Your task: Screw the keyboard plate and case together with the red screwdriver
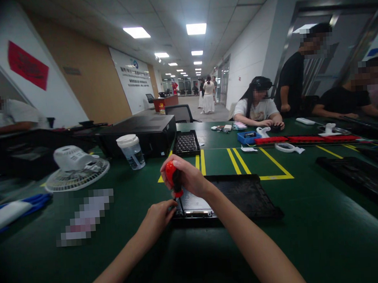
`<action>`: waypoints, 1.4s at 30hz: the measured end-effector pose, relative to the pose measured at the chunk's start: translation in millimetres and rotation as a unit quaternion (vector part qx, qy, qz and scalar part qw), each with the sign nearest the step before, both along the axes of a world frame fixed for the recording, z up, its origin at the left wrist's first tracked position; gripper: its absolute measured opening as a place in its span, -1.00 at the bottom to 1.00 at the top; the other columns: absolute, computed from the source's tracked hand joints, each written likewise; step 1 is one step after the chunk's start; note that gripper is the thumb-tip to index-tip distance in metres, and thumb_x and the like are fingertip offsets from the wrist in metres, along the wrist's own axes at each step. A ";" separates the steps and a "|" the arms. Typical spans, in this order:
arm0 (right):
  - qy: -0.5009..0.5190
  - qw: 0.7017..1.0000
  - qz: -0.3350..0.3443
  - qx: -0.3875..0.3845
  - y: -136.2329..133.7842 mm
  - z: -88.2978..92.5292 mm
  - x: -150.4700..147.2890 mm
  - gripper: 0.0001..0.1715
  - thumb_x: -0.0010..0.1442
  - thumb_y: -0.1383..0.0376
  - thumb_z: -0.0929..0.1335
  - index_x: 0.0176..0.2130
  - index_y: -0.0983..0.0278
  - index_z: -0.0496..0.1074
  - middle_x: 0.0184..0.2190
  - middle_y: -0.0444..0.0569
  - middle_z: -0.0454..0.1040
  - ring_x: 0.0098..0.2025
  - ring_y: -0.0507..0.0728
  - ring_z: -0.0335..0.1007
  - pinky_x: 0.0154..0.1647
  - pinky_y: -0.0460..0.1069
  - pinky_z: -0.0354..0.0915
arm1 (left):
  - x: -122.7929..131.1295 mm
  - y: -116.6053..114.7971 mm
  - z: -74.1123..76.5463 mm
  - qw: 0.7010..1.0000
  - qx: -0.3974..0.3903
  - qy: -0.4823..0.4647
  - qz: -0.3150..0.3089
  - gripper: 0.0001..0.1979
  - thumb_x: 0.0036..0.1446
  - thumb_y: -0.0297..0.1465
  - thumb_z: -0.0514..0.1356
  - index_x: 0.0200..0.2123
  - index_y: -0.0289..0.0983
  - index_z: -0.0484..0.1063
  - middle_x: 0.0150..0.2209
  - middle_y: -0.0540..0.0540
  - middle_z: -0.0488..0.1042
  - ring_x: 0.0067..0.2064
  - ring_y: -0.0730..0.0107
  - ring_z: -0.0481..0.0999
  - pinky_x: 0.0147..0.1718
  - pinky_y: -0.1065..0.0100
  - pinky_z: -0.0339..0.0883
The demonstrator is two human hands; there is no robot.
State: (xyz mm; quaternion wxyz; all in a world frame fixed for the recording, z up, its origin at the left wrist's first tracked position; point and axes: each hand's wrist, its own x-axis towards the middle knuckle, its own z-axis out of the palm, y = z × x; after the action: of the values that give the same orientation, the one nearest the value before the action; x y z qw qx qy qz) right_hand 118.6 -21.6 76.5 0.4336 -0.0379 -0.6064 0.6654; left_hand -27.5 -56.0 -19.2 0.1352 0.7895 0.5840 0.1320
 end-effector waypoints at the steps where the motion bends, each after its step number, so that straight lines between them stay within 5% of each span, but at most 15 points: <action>1: -0.001 1.000 -0.002 0.000 -0.4 0.4 0.0 -0.72 0.18 0.21 0.11 -0.29 0.33 0.26 -0.53 -0.10 0.28 -0.57 0.00 0.22 -0.60 -0.11 0.18 | 0.0 0.1 -0.2 1.000 0.001 -0.001 0.000 -0.75 0.12 -0.42 0.00 -0.18 -0.23 0.42 -0.20 -0.11 0.51 -0.17 0.35 0.47 -0.20 0.41 0.24; 22: -0.031 0.999 -0.043 0.013 -4.3 1.3 1.9 -0.76 0.19 0.17 0.17 -0.26 0.30 0.23 -0.42 -0.08 0.31 -0.51 0.00 0.27 -0.51 -0.08 0.22 | 2.3 -1.3 4.8 1.000 -0.014 0.002 0.008 -0.74 0.12 -0.43 0.01 -0.17 -0.23 0.42 -0.18 -0.13 0.50 -0.16 0.36 0.47 -0.18 0.41 0.25; 42: 0.005 0.984 -0.179 0.024 -15.7 -4.5 9.9 -0.75 0.22 0.16 0.12 -0.30 0.27 0.21 -0.51 -0.13 0.30 -0.55 -0.01 0.22 -0.55 -0.11 0.19 | 4.0 -2.1 7.5 1.000 -0.024 0.005 0.013 -0.73 0.13 -0.41 0.00 -0.15 -0.21 0.42 -0.17 -0.10 0.50 -0.16 0.37 0.47 -0.18 0.41 0.25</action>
State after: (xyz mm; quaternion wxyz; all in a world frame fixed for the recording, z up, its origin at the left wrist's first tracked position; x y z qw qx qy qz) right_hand 128.5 -37.3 72.0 0.5496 -0.1322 -0.6032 0.5627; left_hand -23.5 -58.1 -11.7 0.1493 0.7788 0.5980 0.1164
